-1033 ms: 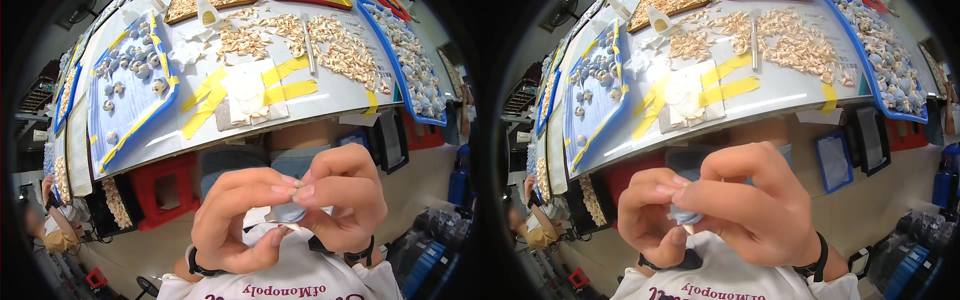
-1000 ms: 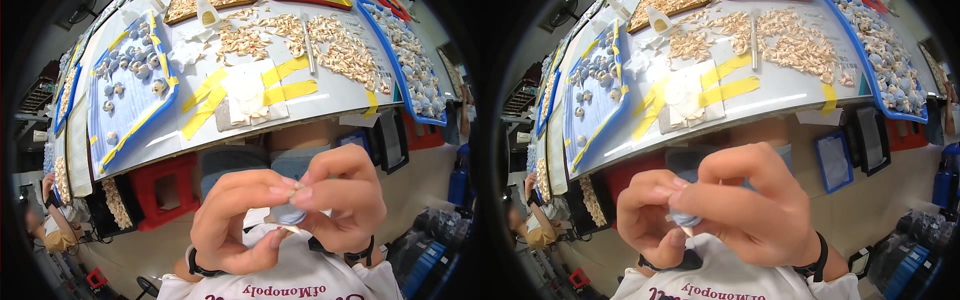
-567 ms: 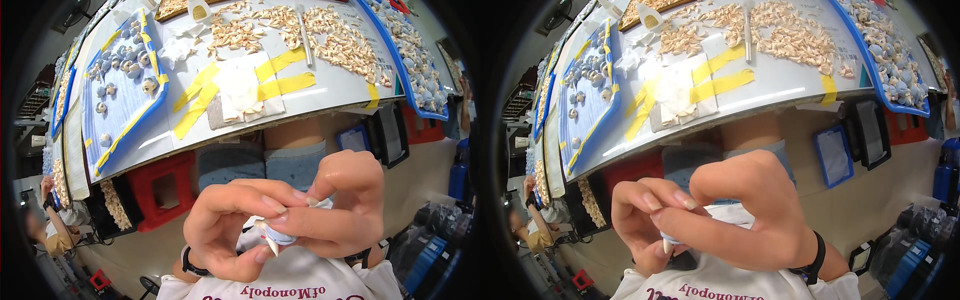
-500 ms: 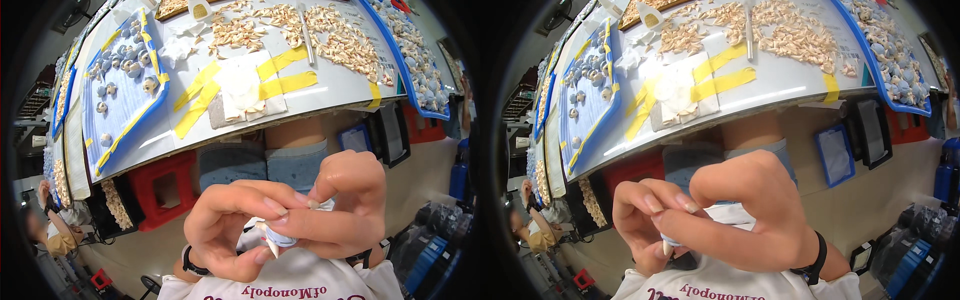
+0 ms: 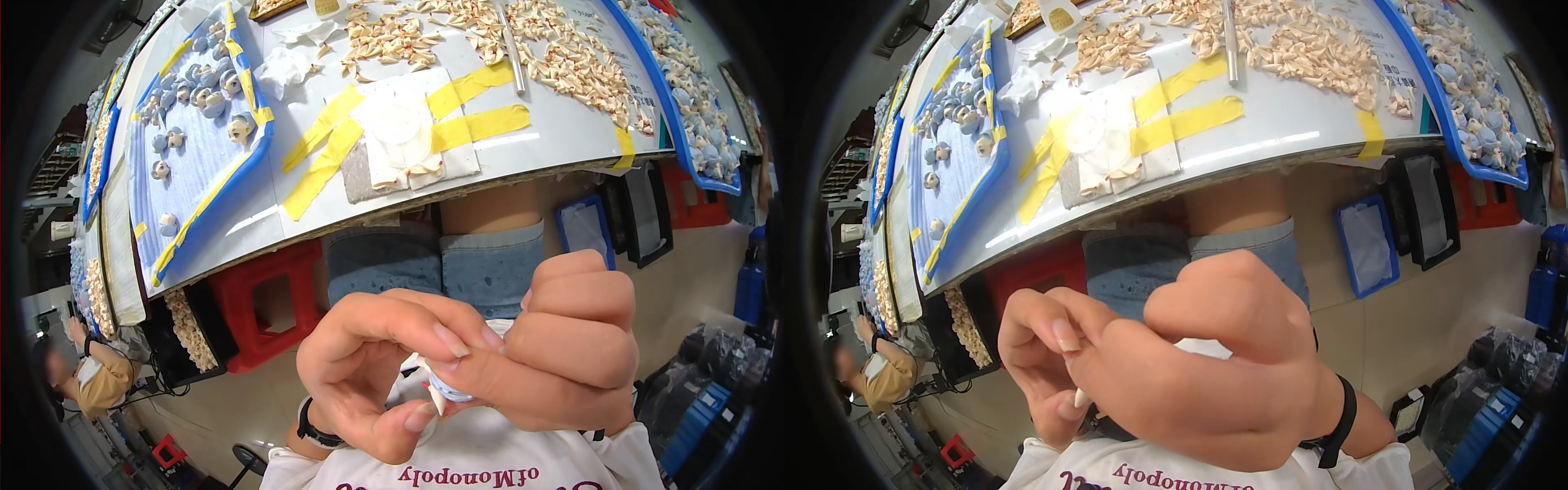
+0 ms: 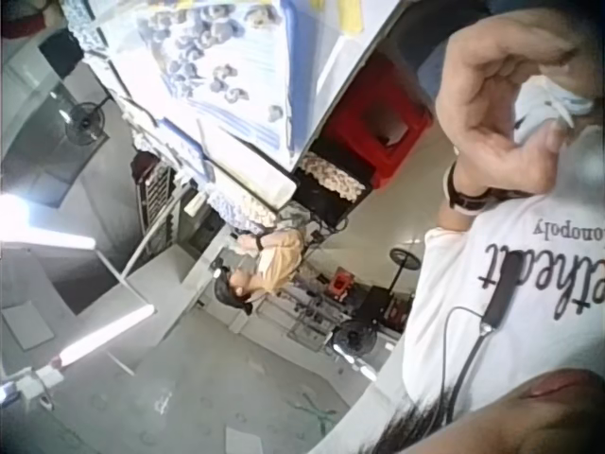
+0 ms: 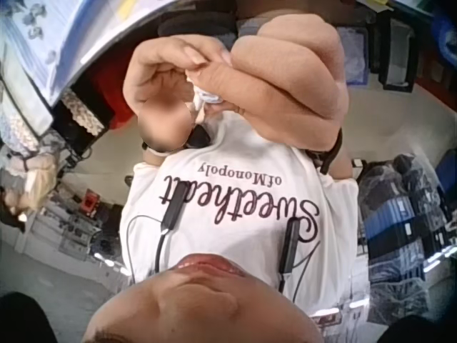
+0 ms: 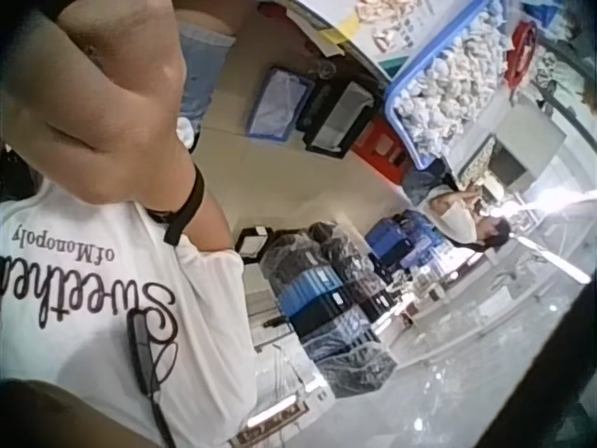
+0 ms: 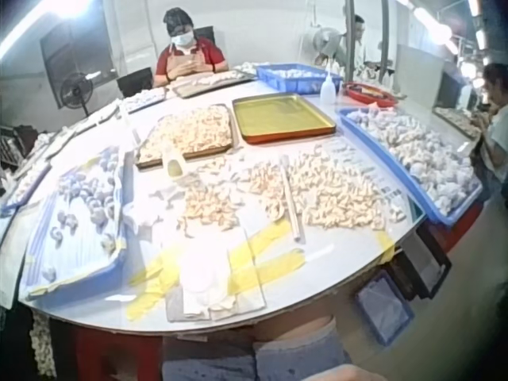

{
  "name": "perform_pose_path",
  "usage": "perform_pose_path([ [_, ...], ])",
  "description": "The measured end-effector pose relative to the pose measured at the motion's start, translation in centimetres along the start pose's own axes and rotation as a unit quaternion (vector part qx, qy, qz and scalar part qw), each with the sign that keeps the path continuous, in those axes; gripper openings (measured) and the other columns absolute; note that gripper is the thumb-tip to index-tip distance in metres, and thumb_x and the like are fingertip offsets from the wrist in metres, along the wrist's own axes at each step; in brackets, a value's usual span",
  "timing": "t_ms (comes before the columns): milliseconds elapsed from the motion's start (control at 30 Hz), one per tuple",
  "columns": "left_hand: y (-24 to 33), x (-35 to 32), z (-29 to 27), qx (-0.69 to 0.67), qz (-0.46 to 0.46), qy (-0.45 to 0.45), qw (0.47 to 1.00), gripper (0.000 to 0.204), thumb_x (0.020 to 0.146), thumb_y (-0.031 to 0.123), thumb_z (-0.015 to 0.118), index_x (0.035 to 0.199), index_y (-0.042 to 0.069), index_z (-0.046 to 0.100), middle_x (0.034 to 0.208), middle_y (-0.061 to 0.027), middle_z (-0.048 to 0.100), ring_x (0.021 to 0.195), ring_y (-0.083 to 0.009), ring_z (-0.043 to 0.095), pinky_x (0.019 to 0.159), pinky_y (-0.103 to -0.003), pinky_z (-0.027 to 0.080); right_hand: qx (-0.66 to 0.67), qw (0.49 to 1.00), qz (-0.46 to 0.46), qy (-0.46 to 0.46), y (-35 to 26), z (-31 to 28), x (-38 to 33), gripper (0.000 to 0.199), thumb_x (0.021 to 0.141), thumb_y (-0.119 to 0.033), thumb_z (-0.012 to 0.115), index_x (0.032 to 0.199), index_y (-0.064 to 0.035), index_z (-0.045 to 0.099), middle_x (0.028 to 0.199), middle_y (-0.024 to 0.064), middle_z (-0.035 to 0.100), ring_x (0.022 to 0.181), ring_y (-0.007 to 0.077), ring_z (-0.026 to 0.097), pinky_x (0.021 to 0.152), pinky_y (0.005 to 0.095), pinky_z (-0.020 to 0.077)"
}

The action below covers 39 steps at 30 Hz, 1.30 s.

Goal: The person assembles miniature figurines by hand, attaching small horn-like pieces to the heads of small dolls. They use a small bottle to apply adhesive and a pair of pliers to trim excess material from the attached pieces. The completed figurines are placed into a blue tray.

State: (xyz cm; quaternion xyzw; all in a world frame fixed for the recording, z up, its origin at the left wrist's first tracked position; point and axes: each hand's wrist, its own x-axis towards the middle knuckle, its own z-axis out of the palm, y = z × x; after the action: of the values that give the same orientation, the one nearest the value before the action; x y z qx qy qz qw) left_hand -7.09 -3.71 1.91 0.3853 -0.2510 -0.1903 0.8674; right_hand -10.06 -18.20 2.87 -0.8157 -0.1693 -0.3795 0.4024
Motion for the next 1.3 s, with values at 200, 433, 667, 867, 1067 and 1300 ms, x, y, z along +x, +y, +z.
perform_pose_path([
  [200, -0.5, 0.1, -0.7, 0.002, 0.024, -0.041, 0.999, 0.042, 0.073, 0.005, 0.060, 0.109, -0.010, 0.044, 0.101, -0.0266, 0.054, 0.095, -0.0280, 0.057, 0.083, -0.036, 0.046, -0.026, 1.000, 0.004, 0.003, -0.3, 0.2, 0.0, 0.021, 0.059, -0.017, 0.074, 0.078, -0.0141, 0.066, 0.076, -0.0046, 0.040, 0.066, 0.0139, 0.038, 0.050, 0.0251, 0.0289],
  [433, -0.1, 0.3, 0.4, 0.063, -0.070, 0.029, 0.995, 0.064, 0.066, 0.014, 0.074, 0.118, -0.009, 0.043, 0.104, -0.0193, 0.055, 0.095, -0.0240, 0.058, 0.082, -0.033, 0.046, -0.041, 0.999, -0.002, -0.001, -0.2, -0.5, 0.6, 0.019, 0.064, -0.012, 0.070, 0.081, -0.0081, 0.062, 0.080, 0.0031, 0.054, 0.070, 0.0193, 0.052, 0.053, 0.0264, 0.0431],
  [667, 0.9, 0.4, 0.0, 0.270, -0.076, -0.012, 0.960, 0.040, 0.065, 0.006, 0.067, 0.101, -0.010, 0.058, 0.082, -0.0164, 0.064, 0.071, -0.0205, 0.065, 0.065, -0.026, 0.050, 0.014, 0.998, -0.022, -0.054, 0.7, -1.1, 0.2, 0.017, 0.072, -0.007, 0.065, 0.085, -0.0007, 0.057, 0.083, 0.0159, 0.063, 0.069, 0.0260, 0.064, 0.056, 0.0311, 0.0552],
  [867, 1.4, 0.4, -0.1, 0.304, -0.114, -0.024, 0.946, 0.042, 0.065, 0.005, 0.065, 0.104, -0.011, 0.058, 0.081, -0.0170, 0.065, 0.070, -0.0228, 0.067, 0.062, -0.025, 0.052, 0.032, 0.998, 0.004, -0.054, 0.7, -1.1, -0.1, 0.015, 0.074, -0.008, 0.063, 0.086, -0.0013, 0.057, 0.082, 0.0172, 0.062, 0.067, 0.0248, 0.063, 0.055, 0.0298, 0.0548],
  [1067, 1.3, 0.2, -0.2, 0.287, -0.111, -0.012, 0.951, 0.042, 0.067, 0.004, 0.062, 0.106, -0.011, 0.056, 0.082, -0.0172, 0.065, 0.071, -0.0232, 0.067, 0.063, -0.026, 0.052, 0.086, 0.993, 0.011, -0.076, 1.5, -1.3, 0.0, 0.019, 0.072, -0.005, 0.064, 0.089, -0.0016, 0.056, 0.086, 0.0181, 0.062, 0.068, 0.0243, 0.063, 0.056, 0.0293, 0.0538],
  [1300, 0.4, 0.5, -0.3, 0.250, -0.084, -0.036, 0.964, 0.047, 0.069, 0.004, 0.057, 0.113, -0.012, 0.049, 0.087, -0.0168, 0.062, 0.077, -0.0222, 0.064, 0.072, -0.026, 0.050, 0.065, 0.997, 0.011, -0.048, 1.8, -0.6, 0.0, 0.026, 0.070, -0.003, 0.066, 0.093, -0.0027, 0.054, 0.086, 0.0176, 0.061, 0.069, 0.0244, 0.062, 0.057, 0.0297, 0.0536],
])
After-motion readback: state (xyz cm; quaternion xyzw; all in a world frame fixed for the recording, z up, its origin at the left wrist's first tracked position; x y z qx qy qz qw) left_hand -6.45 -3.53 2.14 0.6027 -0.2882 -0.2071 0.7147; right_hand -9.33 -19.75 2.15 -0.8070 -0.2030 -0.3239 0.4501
